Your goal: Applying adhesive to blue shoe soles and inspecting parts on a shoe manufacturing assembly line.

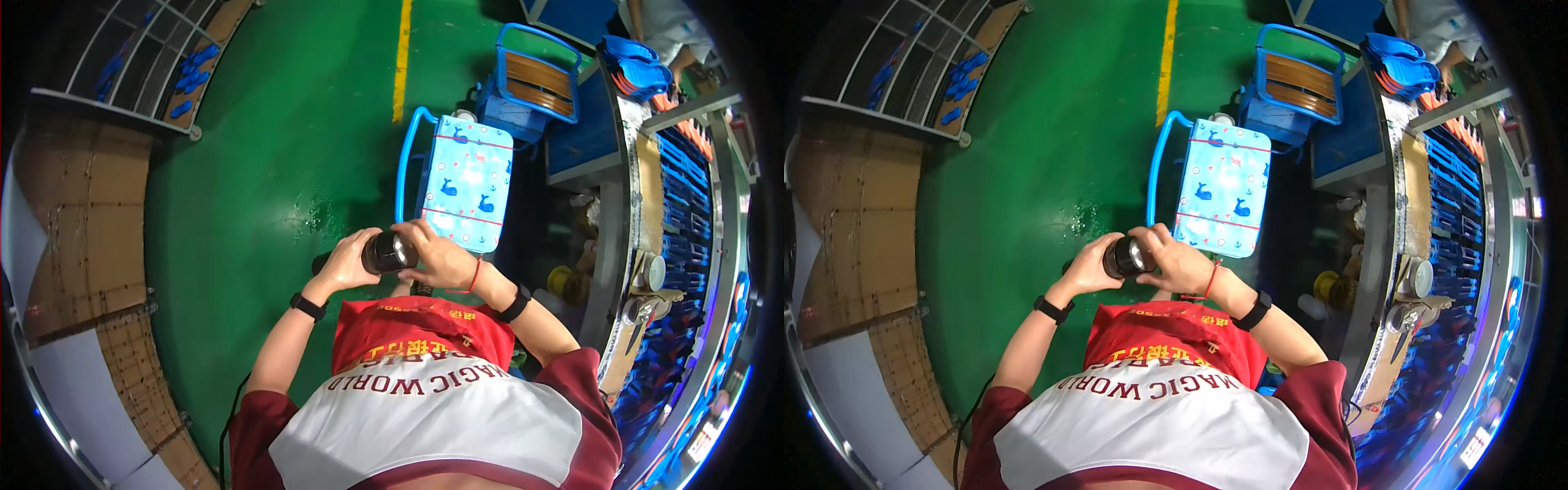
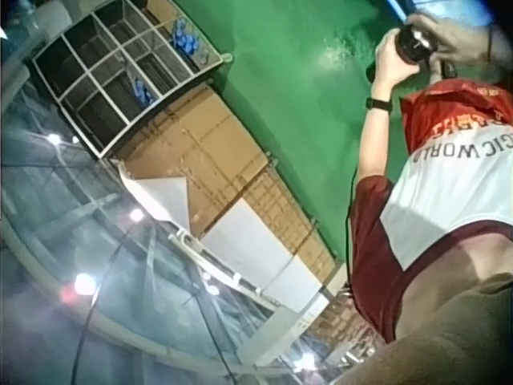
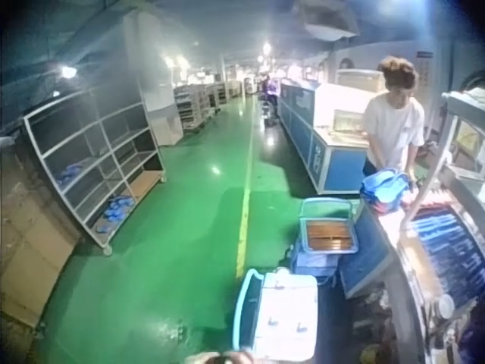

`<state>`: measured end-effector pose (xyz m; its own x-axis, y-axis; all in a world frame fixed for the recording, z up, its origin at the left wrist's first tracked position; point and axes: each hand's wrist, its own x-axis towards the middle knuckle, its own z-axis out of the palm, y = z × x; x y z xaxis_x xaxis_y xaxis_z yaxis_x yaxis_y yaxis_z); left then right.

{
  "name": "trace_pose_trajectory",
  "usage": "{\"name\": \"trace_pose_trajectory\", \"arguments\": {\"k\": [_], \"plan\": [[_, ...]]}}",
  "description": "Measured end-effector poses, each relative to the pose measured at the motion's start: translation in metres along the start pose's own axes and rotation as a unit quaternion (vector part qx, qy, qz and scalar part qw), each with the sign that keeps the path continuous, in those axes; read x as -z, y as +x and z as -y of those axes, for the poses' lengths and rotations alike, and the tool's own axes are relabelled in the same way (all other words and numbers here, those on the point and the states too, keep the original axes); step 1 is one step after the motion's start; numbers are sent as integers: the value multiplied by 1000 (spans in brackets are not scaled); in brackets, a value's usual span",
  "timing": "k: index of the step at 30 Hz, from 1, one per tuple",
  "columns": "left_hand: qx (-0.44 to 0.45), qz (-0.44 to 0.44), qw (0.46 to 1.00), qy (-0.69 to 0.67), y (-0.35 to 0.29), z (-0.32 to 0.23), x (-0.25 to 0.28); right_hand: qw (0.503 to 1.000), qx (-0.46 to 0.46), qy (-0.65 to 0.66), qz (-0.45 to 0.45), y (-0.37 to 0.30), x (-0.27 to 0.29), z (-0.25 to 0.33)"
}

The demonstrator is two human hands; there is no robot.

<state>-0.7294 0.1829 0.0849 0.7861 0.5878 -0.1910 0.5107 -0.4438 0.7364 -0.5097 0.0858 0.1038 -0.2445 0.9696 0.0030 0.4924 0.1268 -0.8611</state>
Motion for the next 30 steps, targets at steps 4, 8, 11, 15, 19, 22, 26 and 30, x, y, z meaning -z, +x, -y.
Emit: {"name": "trace_pose_trajectory", "arguments": {"k": [4,8,11,15,19,22,26,30], "plan": [[25,6,999,21,-12,-2,0,990,-112,55,63,0,1,-5],[25,-3,998,51,-27,-2,0,993,-90,-27,71,-2,-12,-7],[43,0,996,73,-40,-1,-2,999,15,-51,-11,-1,-24,-8],[49,-12,994,98,-56,0,-6,984,-129,76,93,-5,-37,-7],[65,-7,991,120,-67,0,-12,995,-51,85,29,-8,-53,-9],[35,-9,991,131,-75,-1,-15,986,-113,77,99,-10,-64,-16],[59,-10,988,144,-83,0,-18,992,-63,108,5,-14,-78,-23],[59,2,985,163,-89,4,-19,960,-174,204,84,-20,-91,-22]]}}
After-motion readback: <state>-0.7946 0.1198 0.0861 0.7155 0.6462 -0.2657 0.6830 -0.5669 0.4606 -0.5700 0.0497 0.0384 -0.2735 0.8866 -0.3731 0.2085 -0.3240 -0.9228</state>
